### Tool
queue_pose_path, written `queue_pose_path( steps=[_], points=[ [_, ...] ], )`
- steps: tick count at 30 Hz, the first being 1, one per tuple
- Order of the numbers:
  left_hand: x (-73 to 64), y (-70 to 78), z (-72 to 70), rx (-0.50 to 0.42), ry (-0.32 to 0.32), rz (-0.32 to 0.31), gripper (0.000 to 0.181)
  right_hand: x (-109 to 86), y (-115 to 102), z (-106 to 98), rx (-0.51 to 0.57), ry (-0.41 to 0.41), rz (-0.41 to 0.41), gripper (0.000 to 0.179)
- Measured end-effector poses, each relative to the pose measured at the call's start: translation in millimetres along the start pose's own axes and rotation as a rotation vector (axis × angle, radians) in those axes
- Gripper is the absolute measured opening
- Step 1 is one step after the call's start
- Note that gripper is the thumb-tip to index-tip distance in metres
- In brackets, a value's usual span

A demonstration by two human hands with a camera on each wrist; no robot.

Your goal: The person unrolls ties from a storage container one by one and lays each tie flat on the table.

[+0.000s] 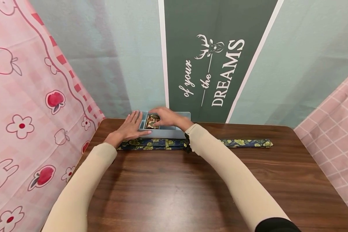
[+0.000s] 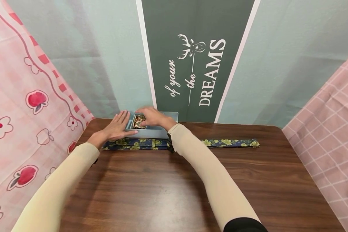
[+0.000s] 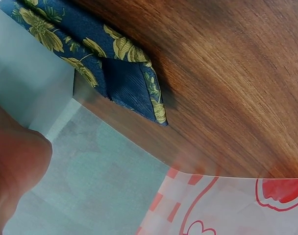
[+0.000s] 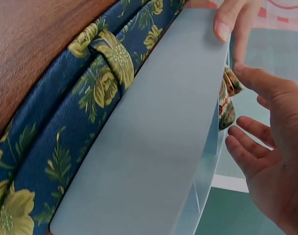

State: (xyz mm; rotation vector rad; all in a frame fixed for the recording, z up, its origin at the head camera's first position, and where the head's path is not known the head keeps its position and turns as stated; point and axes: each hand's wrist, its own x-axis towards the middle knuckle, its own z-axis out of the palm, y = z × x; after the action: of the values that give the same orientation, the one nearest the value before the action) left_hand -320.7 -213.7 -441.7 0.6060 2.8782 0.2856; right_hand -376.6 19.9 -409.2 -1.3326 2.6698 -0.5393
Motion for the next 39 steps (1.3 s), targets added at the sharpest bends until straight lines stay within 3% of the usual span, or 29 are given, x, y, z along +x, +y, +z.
queue_pose_path(
  steps=[14, 24, 39],
  points=[
    [5.9, -5.8, 4.2, -0.003, -0.02, 0.01, 0.124, 8.8, 2.5, 10.0, -0.09, -0.036, -0.01, 0.051],
    [1.0, -1.2, 0.2, 0.013, -0.001, 0.001, 0.109, 13.8, 1.4, 13.6, -0.161, -0.04, 0.022, 0.051],
    [1.1, -0.4, 0.3, 0.02, -0.001, 0.0, 0.109, 19.0, -0.8, 17.9, -0.209, -0.014, 0.102, 0.049]
  ],
)
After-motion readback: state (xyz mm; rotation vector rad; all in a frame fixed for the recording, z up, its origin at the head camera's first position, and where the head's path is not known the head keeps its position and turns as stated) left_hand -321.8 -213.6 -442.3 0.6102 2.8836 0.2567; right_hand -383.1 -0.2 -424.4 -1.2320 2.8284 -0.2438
